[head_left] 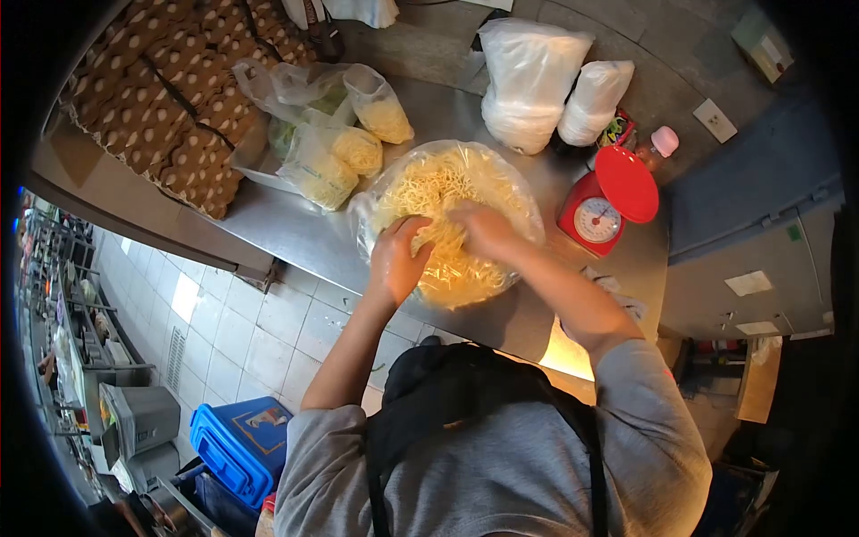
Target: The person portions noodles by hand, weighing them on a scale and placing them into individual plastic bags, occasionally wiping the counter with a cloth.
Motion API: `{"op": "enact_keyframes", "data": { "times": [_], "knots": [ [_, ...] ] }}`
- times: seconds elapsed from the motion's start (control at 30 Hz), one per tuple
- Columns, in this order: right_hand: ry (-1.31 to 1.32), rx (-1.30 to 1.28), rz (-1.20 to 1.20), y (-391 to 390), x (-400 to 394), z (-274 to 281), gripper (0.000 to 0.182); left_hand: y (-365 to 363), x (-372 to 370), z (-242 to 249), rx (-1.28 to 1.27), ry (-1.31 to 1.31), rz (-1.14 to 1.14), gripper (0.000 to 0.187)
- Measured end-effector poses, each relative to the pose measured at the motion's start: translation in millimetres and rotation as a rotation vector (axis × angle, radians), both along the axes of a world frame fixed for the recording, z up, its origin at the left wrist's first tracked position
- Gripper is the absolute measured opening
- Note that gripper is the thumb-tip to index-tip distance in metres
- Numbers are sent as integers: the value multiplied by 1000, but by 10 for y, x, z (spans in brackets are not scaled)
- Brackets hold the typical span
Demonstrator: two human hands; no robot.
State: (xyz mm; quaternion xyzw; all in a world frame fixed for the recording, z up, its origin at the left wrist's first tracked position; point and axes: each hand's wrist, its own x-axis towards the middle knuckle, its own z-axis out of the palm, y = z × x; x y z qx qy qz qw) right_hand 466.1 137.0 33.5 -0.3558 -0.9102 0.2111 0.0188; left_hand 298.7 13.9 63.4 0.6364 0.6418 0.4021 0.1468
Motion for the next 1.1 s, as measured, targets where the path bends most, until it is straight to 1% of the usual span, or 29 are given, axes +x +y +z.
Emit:
{"op": "enact_keyframes", "data": {
  "times": [0.07,0.13,0.17,0.27,0.33,0.4,0.43,0.47,0.53,0.57,0.63,0.67,0.7,0.73,0.77,0.83,0.9,0.97,1.03,1.1],
  "knots": [
    [163,0,-69,294,93,62,41,-63,-49,-38,-9,43,42,46],
    [416,-25,-152,408,29,448,36,-104,-112,-75,2,62,95,53],
    [471,-30,-142,399,-15,698,38,-118,-138,-104,-22,81,97,63],
    [608,5,-110,345,-110,1233,40,-103,-162,-115,58,-35,99,67],
    [687,31,-119,329,-152,1251,41,-68,-175,-160,103,-106,84,69],
    [768,48,-159,294,-189,1098,42,-4,-172,-204,146,-171,75,69],
    [599,30,-182,263,-205,967,50,34,-161,-221,164,-200,72,68],
    [528,23,-104,235,-186,739,53,59,-142,-221,181,-229,66,68],
    [386,16,53,180,-153,291,60,91,-85,-49,51,-191,36,70],
    [321,54,-2,89,-115,210,61,110,-51,11,-14,-173,24,71],
    [186,124,-111,-84,-7,109,63,209,-9,2,30,-72,-55,72],
    [196,63,-132,-9,41,129,61,275,19,-4,52,-22,-95,73],
    [206,0,-154,128,92,170,59,336,78,-10,38,-74,-116,76],
    [217,-61,-179,216,102,264,58,372,141,-16,19,-70,-78,77],
    [332,-67,-226,286,95,374,52,429,209,-14,6,-66,-41,78],
    [452,-97,-211,272,48,1013,47,531,250,-46,-56,-111,-5,80],
    [663,-25,-140,251,4,1439,43,627,186,-139,-158,-204,-9,80],
    [803,-31,-130,254,-17,1715,41,696,52,-306,-228,-86,52,78],
    [900,-43,-124,266,-23,1737,42,711,-75,-415,-248,30,99,76],
    [954,-69,-125,282,-39,1560,46,679,-176,-463,-225,141,134,74]
  ]
}}
